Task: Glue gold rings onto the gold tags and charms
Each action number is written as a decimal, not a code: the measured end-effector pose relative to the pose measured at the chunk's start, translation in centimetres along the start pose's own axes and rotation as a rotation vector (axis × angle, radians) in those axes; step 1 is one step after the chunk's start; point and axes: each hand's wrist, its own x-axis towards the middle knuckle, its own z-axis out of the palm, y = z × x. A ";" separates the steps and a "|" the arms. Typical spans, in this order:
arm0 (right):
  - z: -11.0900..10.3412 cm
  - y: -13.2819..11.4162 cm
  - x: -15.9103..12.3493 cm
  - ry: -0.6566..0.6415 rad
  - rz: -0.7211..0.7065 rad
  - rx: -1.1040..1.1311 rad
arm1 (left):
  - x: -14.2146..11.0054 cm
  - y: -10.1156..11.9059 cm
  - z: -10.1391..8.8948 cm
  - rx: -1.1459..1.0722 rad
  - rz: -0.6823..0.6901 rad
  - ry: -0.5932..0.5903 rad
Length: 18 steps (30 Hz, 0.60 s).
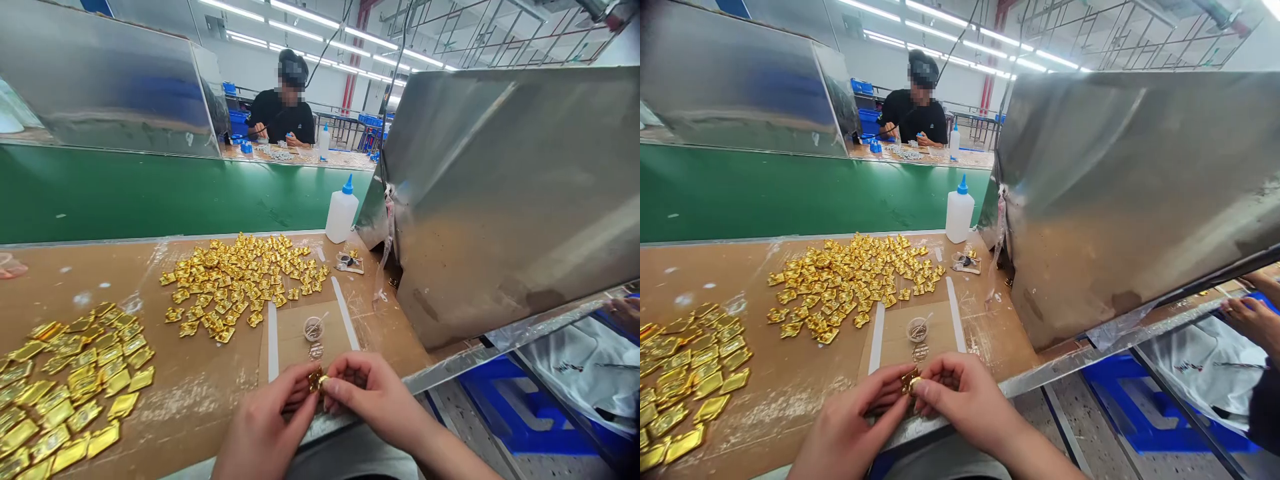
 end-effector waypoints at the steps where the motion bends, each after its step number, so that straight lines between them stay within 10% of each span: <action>1: 0.0 0.0 0.0 0.012 -0.011 0.016 | -0.1 0.1 -0.1 0.021 0.022 0.003; 18: 1.1 1.0 0.0 0.096 -0.014 0.061 | -0.6 2.2 -0.2 0.226 0.088 0.071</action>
